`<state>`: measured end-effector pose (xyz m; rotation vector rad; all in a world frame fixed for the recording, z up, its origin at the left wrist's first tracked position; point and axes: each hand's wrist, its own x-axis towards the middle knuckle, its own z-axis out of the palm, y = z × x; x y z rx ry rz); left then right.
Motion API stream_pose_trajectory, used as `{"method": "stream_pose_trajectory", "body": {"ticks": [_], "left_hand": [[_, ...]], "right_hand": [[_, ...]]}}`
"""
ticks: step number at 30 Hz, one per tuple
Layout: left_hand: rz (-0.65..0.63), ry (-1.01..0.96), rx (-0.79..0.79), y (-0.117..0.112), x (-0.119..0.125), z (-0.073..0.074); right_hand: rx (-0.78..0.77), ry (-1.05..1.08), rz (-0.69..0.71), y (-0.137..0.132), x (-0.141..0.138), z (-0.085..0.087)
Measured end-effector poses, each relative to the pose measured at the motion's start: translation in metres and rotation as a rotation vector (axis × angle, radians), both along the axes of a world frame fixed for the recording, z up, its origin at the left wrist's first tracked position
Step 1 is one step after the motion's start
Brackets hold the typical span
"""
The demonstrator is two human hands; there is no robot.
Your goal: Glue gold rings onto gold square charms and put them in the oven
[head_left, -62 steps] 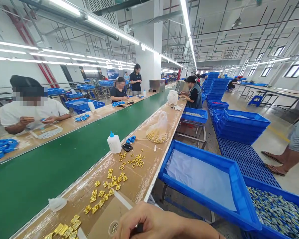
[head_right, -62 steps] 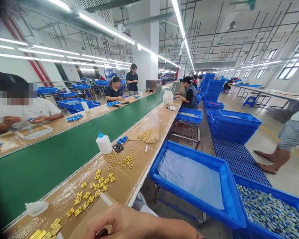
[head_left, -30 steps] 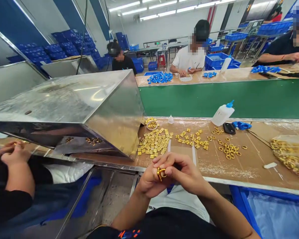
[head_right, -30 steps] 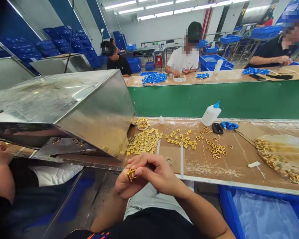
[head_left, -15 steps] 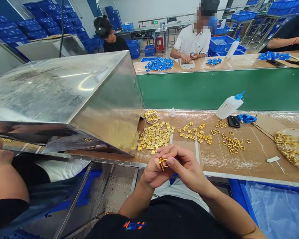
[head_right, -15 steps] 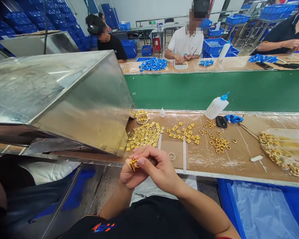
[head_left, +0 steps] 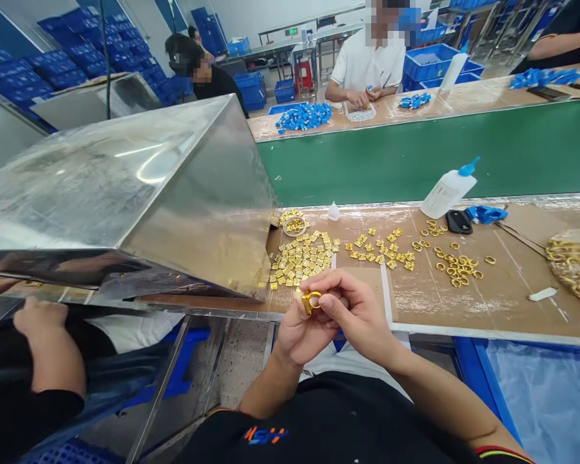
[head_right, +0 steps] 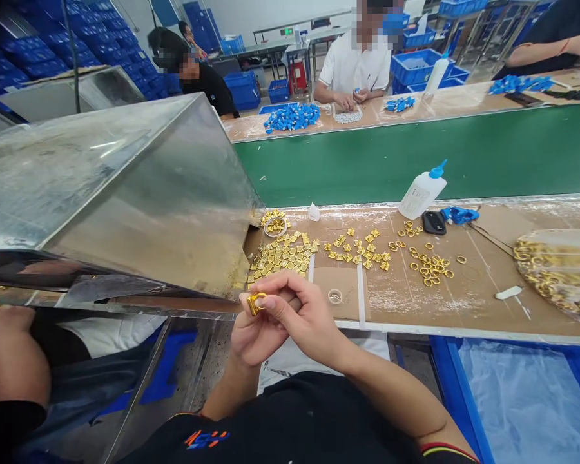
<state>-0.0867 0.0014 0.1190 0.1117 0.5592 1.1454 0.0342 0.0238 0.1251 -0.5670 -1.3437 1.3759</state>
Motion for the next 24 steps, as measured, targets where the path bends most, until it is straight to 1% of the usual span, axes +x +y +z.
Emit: {"method": "stream_pose_trajectory", "body": {"ticks": [3, 6, 8, 15, 17, 20, 24], "left_hand": [[0.007, -0.017, 0.025, 0.0, -0.001, 0.002], [-0.013, -0.061, 0.007, -0.001, 0.0, 0.0], [-0.019, -0.106, -0.007, -0.002, 0.002, -0.001], [-0.058, -0.155, 0.002, -0.005, 0.008, -0.002], [-0.071, -0.149, 0.0, -0.006, 0.007, -0.003], [-0.06, -0.146, -0.044, -0.006, 0.007, -0.005], [-0.082, -0.163, -0.072, -0.009, 0.01, -0.005]], "right_hand": [[0.095, -0.011, -0.078, 0.001, 0.002, -0.004], [0.215, -0.102, -0.128, 0.003, 0.008, -0.004], [0.296, -0.166, -0.133, 0.007, 0.012, -0.001], [0.452, -0.29, -0.021, 0.021, 0.029, 0.01], [0.52, -0.325, 0.015, 0.025, 0.033, 0.011], [0.622, -0.374, 0.045, 0.03, 0.038, 0.012], [0.721, -0.375, 0.071, 0.035, 0.04, 0.013]]}}
